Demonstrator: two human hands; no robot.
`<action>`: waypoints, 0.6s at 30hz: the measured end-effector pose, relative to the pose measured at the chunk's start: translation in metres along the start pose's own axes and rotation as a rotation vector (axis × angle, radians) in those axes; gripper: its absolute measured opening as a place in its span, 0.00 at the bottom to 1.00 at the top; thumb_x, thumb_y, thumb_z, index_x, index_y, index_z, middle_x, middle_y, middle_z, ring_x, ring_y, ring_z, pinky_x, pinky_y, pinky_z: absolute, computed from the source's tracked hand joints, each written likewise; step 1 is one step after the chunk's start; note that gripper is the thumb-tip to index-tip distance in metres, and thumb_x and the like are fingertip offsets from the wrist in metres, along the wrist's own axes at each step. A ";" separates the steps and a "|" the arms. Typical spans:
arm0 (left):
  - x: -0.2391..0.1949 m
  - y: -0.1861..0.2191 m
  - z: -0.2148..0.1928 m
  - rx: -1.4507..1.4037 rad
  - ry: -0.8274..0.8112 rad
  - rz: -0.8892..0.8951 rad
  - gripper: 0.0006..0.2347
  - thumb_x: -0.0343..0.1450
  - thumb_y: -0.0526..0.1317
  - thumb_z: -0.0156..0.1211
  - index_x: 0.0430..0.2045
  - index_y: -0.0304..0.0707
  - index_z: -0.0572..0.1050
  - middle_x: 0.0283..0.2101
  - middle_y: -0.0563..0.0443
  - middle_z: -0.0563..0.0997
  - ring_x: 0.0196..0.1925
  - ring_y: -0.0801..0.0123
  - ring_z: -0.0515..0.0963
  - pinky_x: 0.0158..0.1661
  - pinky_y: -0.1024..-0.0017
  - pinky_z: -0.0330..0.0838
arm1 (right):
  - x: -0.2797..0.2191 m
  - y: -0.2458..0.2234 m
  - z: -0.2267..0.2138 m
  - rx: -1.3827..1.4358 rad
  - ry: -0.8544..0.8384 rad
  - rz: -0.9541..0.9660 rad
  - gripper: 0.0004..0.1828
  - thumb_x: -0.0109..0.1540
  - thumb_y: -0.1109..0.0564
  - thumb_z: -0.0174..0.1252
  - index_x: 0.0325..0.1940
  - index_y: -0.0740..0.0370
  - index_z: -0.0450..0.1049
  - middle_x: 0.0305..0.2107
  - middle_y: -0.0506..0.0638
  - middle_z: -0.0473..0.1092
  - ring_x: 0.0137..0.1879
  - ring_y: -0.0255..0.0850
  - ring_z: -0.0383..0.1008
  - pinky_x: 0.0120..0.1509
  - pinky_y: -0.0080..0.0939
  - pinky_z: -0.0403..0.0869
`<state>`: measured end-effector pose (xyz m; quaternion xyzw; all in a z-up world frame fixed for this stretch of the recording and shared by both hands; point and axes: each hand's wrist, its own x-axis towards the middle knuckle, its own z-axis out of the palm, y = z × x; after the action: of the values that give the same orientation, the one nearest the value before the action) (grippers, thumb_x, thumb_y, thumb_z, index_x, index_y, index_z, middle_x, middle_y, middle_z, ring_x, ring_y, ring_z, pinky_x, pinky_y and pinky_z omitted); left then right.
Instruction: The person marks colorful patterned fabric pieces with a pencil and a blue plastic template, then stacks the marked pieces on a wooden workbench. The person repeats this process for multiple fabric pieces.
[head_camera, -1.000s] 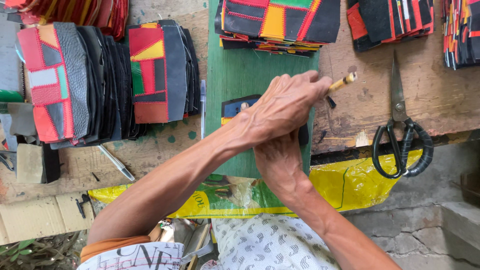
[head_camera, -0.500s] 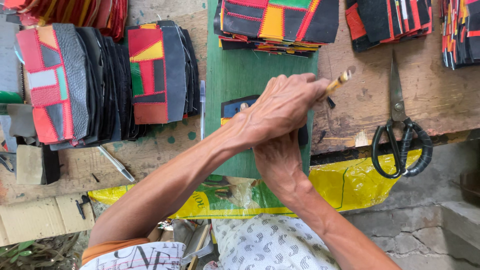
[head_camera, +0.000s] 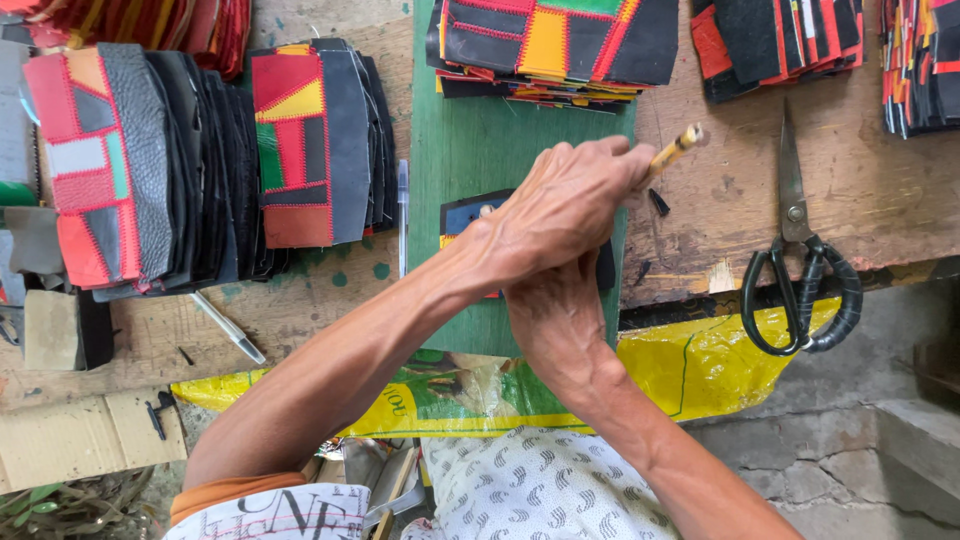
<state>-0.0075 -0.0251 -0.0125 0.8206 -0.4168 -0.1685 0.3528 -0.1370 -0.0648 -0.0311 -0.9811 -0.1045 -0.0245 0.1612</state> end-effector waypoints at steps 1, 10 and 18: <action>0.002 -0.002 0.001 0.009 0.004 -0.002 0.08 0.69 0.29 0.54 0.40 0.37 0.68 0.38 0.38 0.75 0.36 0.35 0.77 0.33 0.46 0.68 | -0.001 0.000 0.000 -0.038 -0.035 -0.001 0.32 0.61 0.56 0.52 0.71 0.62 0.66 0.65 0.62 0.62 0.71 0.64 0.54 0.73 0.74 0.53; -0.001 -0.009 -0.005 -0.043 0.018 0.063 0.10 0.66 0.30 0.57 0.39 0.37 0.69 0.39 0.38 0.75 0.39 0.35 0.77 0.35 0.47 0.68 | -0.002 0.002 0.000 -0.143 -0.102 -0.022 0.32 0.60 0.58 0.54 0.70 0.65 0.65 0.66 0.67 0.59 0.72 0.70 0.51 0.75 0.78 0.51; -0.006 -0.018 -0.008 -0.011 0.094 0.166 0.07 0.69 0.33 0.61 0.37 0.40 0.71 0.40 0.45 0.77 0.41 0.40 0.78 0.37 0.50 0.71 | 0.001 -0.001 -0.002 -0.194 -0.079 -0.043 0.33 0.58 0.57 0.55 0.69 0.62 0.66 0.65 0.66 0.58 0.71 0.71 0.53 0.73 0.77 0.53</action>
<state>0.0034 -0.0099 -0.0197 0.7884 -0.4655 -0.1024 0.3890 -0.1359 -0.0643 -0.0288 -0.9898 -0.1292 0.0009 0.0605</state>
